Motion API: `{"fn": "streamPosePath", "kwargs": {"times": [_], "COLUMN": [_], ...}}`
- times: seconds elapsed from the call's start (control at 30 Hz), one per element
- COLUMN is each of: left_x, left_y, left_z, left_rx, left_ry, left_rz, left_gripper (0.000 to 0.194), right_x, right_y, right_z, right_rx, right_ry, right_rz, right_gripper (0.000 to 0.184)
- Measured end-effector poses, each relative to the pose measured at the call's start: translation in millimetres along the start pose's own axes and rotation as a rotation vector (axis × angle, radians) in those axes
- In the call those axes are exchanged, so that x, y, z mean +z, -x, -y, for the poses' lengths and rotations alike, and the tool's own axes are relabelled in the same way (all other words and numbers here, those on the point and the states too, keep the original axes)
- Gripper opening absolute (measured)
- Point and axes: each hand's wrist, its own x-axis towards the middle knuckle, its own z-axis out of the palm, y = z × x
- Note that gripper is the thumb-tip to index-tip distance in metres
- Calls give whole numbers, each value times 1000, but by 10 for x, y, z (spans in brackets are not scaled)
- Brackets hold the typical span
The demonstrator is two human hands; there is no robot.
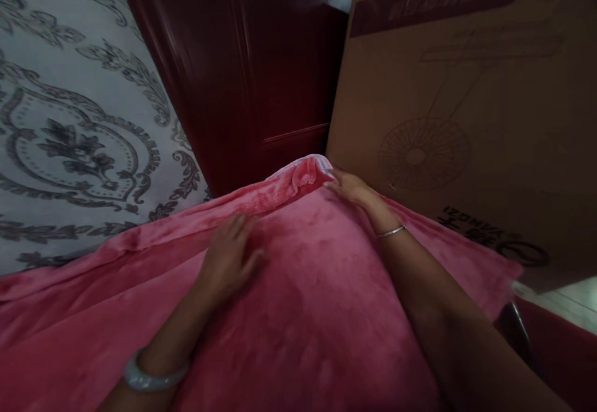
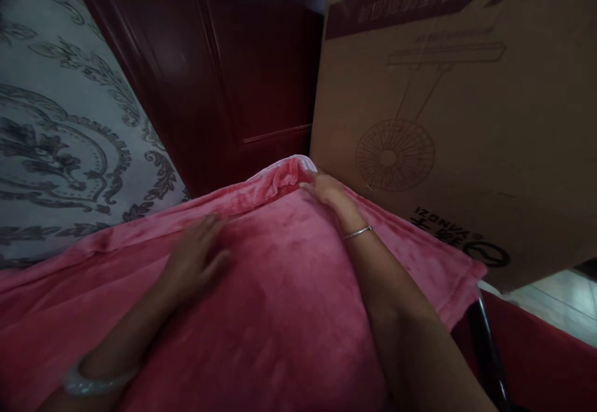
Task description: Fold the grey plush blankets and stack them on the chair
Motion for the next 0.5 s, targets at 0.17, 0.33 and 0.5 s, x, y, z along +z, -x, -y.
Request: {"fn": "streamPosePath", "kwargs": {"times": [0.17, 0.33, 0.5], "left_x": [169, 200, 187], "left_y": [99, 116, 129], "left_z": [-168, -150, -200], "left_rx": [169, 93, 39], "left_ry": [104, 107, 97], "left_rz": [304, 292, 302], "left_gripper": [65, 66, 72], "right_x": [434, 424, 332], "right_y": [82, 45, 21], "right_z": [332, -65, -579], "right_rx": [-127, -26, 136], "right_ry": [128, 193, 132], "right_rz": [241, 182, 133], "right_gripper": [66, 61, 63]}}
